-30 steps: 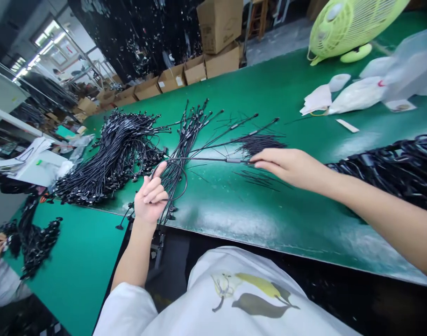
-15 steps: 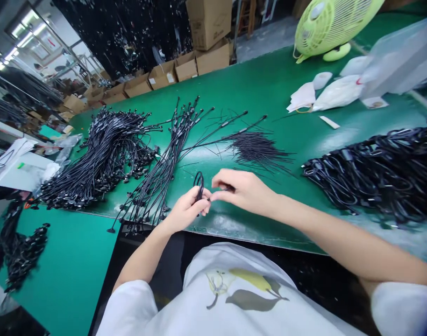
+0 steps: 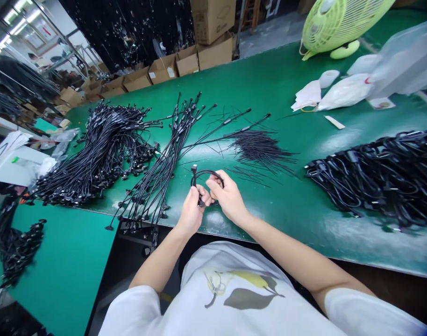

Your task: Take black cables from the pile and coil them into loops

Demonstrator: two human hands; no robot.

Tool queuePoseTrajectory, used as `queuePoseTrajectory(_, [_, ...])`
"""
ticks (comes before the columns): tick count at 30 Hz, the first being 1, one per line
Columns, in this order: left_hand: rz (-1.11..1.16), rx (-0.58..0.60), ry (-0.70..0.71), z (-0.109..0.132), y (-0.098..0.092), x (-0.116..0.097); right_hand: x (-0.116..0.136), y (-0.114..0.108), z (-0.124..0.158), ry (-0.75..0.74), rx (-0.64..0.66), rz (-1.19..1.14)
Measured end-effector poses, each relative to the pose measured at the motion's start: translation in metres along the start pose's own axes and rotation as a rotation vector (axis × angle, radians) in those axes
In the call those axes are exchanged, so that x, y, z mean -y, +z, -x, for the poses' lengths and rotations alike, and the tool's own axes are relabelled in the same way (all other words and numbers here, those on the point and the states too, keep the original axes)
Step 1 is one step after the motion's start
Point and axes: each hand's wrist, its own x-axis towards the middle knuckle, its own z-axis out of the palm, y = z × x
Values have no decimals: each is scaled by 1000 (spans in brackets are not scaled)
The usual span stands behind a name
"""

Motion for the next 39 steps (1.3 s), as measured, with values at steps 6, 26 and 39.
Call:
queuePoseTrajectory(6, [-194, 140, -37, 7, -6, 9, 16, 4, 9, 110, -31, -176])
queuePoseTrajectory(26, [-5, 436, -543, 28, -1, 21, 32, -2, 13, 201, 291, -299])
queuePoseTrajectory(39, [335, 198, -560, 25, 21, 22, 21, -20, -3, 236, 260, -409])
